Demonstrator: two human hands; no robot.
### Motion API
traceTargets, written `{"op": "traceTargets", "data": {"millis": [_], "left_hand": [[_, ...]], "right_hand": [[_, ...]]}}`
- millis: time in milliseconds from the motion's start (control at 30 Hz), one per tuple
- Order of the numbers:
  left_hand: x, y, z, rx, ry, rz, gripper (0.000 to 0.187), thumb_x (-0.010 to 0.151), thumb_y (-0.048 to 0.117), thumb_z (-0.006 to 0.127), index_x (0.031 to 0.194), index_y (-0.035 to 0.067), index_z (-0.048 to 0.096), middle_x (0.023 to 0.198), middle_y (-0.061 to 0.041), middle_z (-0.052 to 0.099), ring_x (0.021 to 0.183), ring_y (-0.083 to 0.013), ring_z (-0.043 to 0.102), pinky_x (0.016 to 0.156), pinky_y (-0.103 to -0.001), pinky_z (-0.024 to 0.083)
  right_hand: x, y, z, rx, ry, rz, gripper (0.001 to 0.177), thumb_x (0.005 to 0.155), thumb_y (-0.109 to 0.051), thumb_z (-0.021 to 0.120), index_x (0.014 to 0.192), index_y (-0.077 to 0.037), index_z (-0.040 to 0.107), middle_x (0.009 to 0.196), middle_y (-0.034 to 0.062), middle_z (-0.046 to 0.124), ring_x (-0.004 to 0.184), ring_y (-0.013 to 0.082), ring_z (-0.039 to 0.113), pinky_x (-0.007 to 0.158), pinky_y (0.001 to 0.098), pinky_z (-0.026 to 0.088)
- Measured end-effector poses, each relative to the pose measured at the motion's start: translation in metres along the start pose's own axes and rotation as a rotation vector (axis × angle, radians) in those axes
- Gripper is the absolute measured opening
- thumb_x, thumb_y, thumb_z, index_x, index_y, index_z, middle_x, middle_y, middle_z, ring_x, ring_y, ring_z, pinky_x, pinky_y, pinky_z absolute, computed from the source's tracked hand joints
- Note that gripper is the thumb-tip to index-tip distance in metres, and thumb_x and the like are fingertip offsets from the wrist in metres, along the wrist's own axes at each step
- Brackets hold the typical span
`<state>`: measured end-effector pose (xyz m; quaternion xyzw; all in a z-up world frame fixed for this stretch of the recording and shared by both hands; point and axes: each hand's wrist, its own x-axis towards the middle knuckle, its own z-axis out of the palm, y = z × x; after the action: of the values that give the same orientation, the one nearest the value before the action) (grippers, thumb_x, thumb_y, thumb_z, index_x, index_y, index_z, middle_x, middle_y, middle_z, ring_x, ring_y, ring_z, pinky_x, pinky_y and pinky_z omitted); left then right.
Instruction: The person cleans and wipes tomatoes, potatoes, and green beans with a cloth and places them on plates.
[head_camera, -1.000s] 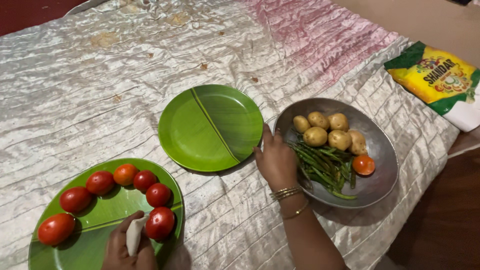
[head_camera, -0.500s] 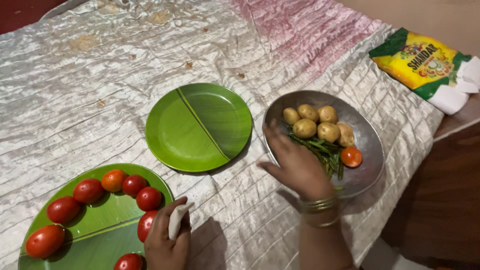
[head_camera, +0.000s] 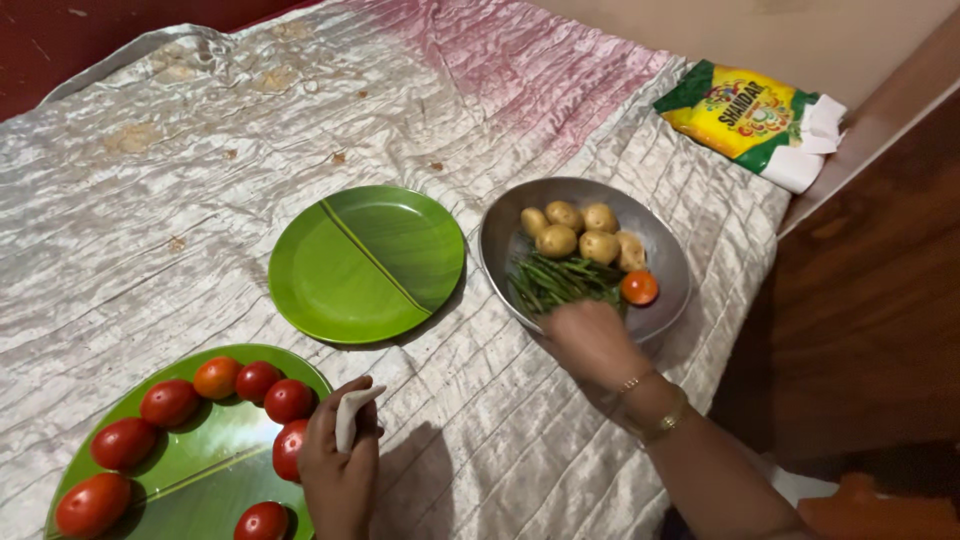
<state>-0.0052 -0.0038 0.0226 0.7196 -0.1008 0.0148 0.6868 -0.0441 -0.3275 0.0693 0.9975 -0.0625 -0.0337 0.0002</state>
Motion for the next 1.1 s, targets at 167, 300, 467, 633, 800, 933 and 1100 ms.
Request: {"op": "traceTargets", "data": {"millis": [167,300,467,633,800,933,1100], "left_hand": [[0.001,0.002,0.008,-0.029,-0.024,0.004,0.045,0.081,-0.009,0.054,0.121,0.003,0.07,0.099,-0.008,0.071,0.084,-0.0132,0.068,0.073,-0.027,0.055],[0.003,-0.008,0.012,0.001,-0.03,-0.055,0.029,0.094,0.015,0.059,0.119,0.003,0.069,0.102,-0.009,0.074,0.082,-0.015,0.069,0.072,-0.029,0.056],[0.009,-0.01,0.02,-0.15,-0.083,-0.184,0.058,0.103,0.053,0.048,0.12,0.002,0.069,0.101,-0.017,0.076,0.085,-0.0246,0.073,0.074,-0.036,0.06],[-0.034,0.013,0.019,-0.306,-0.269,-0.304,0.059,0.1,0.057,0.045,0.131,0.009,0.055,0.117,-0.011,0.066,0.098,-0.0248,0.07,0.08,-0.04,0.059],[0.025,-0.03,0.019,-0.385,0.13,-0.475,0.065,0.096,0.061,0.042,0.142,0.016,0.042,0.133,-0.005,0.057,0.111,-0.025,0.066,0.086,-0.043,0.059],[0.042,-0.055,0.021,-0.725,0.095,-0.393,0.07,0.103,0.062,0.038,0.143,0.006,0.048,0.125,-0.011,0.063,0.108,-0.0297,0.066,0.082,-0.049,0.055],[0.058,-0.003,0.03,-1.092,-0.058,-0.155,0.07,0.105,0.057,0.031,0.143,0.001,0.048,0.134,-0.02,0.062,0.119,-0.0321,0.066,0.104,-0.051,0.053]], "right_hand": [[0.034,-0.026,-0.018,0.668,0.375,-0.134,0.036,0.088,-0.037,0.07,0.11,-0.009,0.072,0.095,0.0152,0.073,0.079,0.0331,0.072,0.069,0.0463,0.057],[0.015,0.021,-0.03,0.499,0.398,0.187,0.033,0.092,-0.039,0.068,0.107,-0.011,0.074,0.095,0.0141,0.074,0.086,0.0338,0.072,0.074,0.0458,0.056],[0.004,0.098,0.005,0.177,-0.001,0.335,0.03,0.082,-0.031,0.075,0.109,-0.018,0.076,0.104,0.011,0.074,0.097,0.0318,0.071,0.082,0.0449,0.057],[0.021,0.107,0.046,0.17,0.022,0.267,0.055,0.067,-0.031,0.089,0.117,-0.02,0.067,0.119,0.0154,0.064,0.105,0.0349,0.066,0.085,0.0443,0.055],[0.015,0.084,0.0,0.39,-0.019,0.399,0.062,0.078,-0.031,0.082,0.132,-0.016,0.056,0.122,0.0176,0.069,0.111,0.0345,0.069,0.091,0.0436,0.055],[0.014,0.026,-0.041,1.064,0.248,0.058,0.055,0.087,-0.019,0.078,0.136,-0.007,0.054,0.123,0.0154,0.064,0.108,0.0275,0.063,0.086,0.0375,0.053],[0.055,-0.094,-0.052,1.703,0.094,-0.432,0.052,0.087,-0.002,0.071,0.138,-0.011,0.06,0.128,0.0087,0.064,0.113,0.0192,0.064,0.094,0.0313,0.055]]}}
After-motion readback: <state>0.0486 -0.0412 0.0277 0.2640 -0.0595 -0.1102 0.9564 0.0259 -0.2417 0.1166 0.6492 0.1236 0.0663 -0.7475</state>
